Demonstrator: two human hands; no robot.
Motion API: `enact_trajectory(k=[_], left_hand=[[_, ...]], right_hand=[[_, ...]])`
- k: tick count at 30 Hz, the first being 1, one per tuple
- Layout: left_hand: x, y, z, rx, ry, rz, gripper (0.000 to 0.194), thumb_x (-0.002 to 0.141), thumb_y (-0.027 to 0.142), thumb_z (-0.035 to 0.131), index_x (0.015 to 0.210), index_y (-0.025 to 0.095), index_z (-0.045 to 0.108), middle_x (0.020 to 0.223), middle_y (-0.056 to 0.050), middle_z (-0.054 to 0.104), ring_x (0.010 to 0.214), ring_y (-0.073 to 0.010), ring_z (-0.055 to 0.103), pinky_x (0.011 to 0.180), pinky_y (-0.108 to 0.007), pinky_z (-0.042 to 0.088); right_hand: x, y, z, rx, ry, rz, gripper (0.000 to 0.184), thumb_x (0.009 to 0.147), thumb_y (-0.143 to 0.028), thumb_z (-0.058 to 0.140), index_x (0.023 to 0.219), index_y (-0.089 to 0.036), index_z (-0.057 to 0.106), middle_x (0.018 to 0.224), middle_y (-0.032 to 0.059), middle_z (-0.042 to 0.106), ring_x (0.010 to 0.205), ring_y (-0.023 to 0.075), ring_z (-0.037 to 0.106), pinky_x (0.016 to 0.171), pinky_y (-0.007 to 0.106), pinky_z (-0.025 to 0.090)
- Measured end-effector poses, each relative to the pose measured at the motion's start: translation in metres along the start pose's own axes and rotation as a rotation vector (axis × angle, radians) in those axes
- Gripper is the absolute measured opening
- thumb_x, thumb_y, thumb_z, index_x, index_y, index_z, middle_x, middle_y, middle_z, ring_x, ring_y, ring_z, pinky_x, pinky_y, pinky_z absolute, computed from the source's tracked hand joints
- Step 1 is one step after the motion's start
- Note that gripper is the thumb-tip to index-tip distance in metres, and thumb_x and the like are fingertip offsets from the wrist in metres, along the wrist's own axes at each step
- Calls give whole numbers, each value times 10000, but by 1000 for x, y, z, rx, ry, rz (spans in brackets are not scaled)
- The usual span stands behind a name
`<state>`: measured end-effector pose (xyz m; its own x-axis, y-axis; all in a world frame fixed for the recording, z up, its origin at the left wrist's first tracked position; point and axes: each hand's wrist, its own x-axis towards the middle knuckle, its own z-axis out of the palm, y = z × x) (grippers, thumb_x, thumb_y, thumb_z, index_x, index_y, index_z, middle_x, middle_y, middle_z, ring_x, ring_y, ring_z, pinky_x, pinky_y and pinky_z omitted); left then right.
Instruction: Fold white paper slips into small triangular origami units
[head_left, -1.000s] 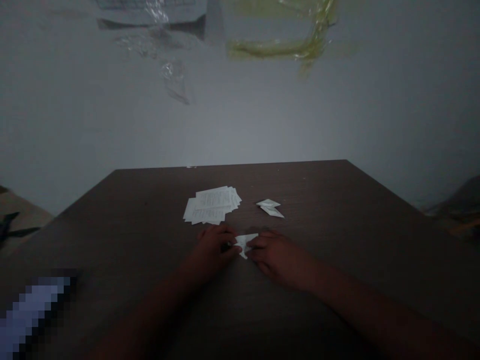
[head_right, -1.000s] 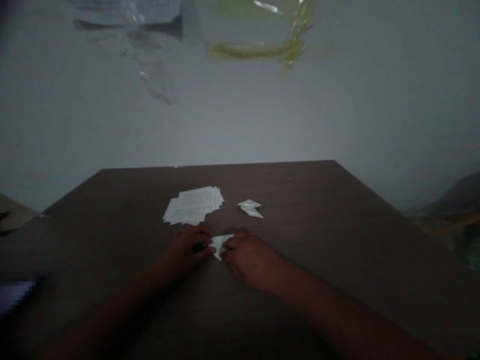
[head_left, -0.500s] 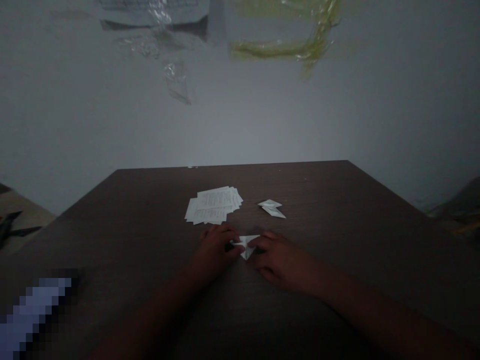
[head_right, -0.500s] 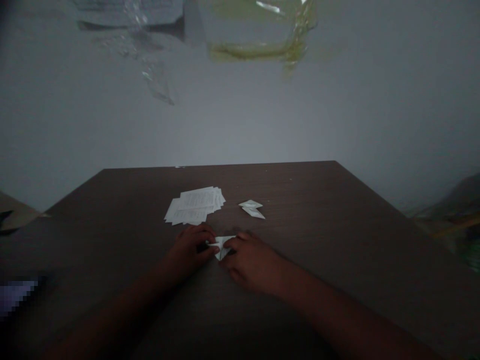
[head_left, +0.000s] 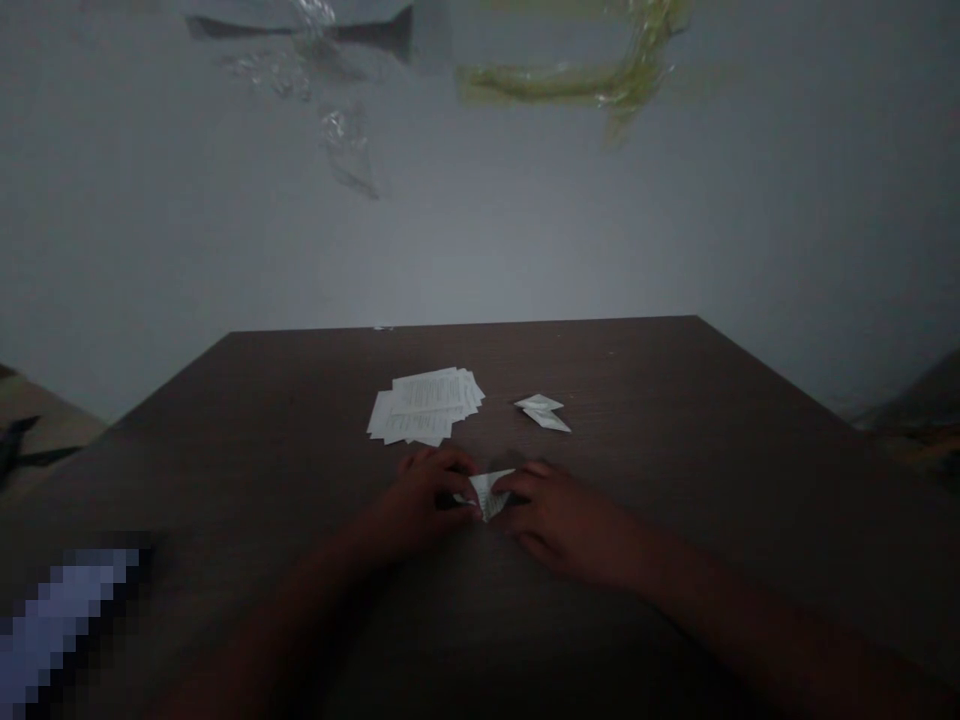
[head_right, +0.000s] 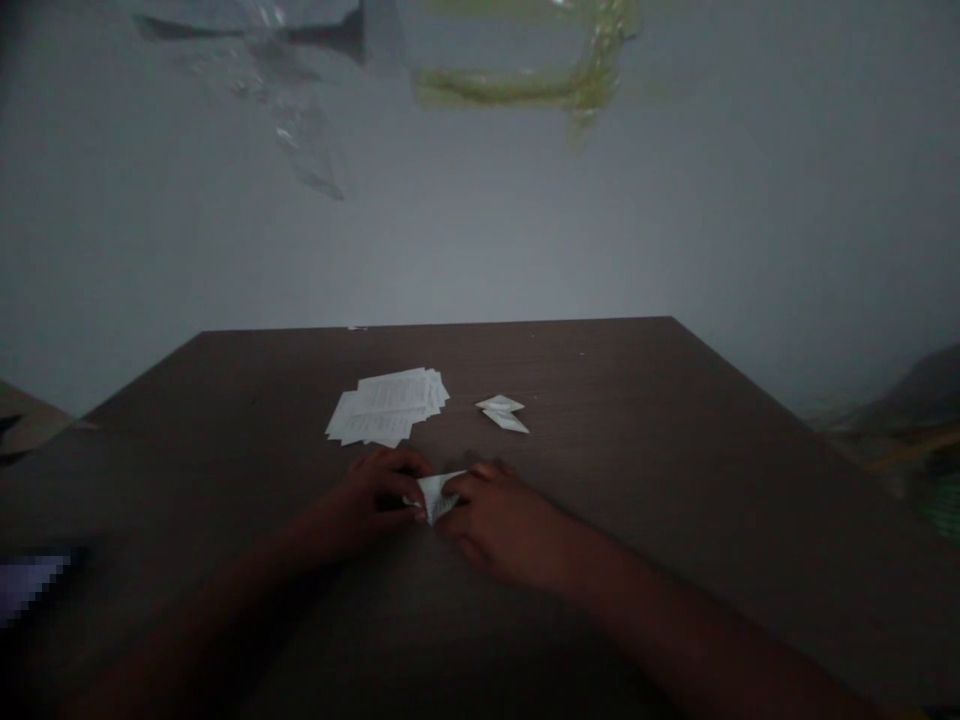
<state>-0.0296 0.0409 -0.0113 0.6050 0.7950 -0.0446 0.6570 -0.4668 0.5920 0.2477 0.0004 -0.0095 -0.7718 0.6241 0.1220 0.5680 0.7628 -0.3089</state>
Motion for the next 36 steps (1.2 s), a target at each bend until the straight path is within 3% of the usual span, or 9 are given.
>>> enact_trajectory(k=[7,12,20,31,36], left_hand=[[4,11,6,30,53,-89,63,984,185,850,964,242,872,1385,-55,824,1374,-359,697,1298,-630,416],[7,8,12,37,114,-106,63,933,201,887,923,249,846,1329,-65,861,1332,-367,733,1257,-639,464],[8,14,12,55,128,-138,99,909,152,879,900,237,830,1311,-69,872,1295,-360,762,1219,-616,487],[7,21,14,65,154,-190,130,898,131,861,962,240,830,1304,-47,866,1292,-350,755,1218,-565,481],[7,19,15,70,174,-195,181,908,143,855,1039,260,812,1240,-27,862,1231,-321,756,1176,-513,508]], right_hand=[[1,-9,3,-249,-32,-95,161,1098,-173,783,1222,-156,885,1271,168,841,1245,357,767,1118,513,632],[-2,-5,3,-188,-29,-155,132,1094,-169,745,1122,-159,874,1270,159,852,1237,326,770,1215,516,580],[1,-5,-1,-105,-45,-74,213,1124,-134,659,1226,-169,842,1314,108,862,1272,293,762,1230,457,552],[4,-11,6,-146,-39,-23,168,1121,-220,736,1201,-177,879,1225,166,825,1160,360,755,1056,544,634],[4,-10,8,-151,-32,-23,151,1115,-224,735,1148,-179,875,1241,162,826,1162,364,762,1060,566,642]])
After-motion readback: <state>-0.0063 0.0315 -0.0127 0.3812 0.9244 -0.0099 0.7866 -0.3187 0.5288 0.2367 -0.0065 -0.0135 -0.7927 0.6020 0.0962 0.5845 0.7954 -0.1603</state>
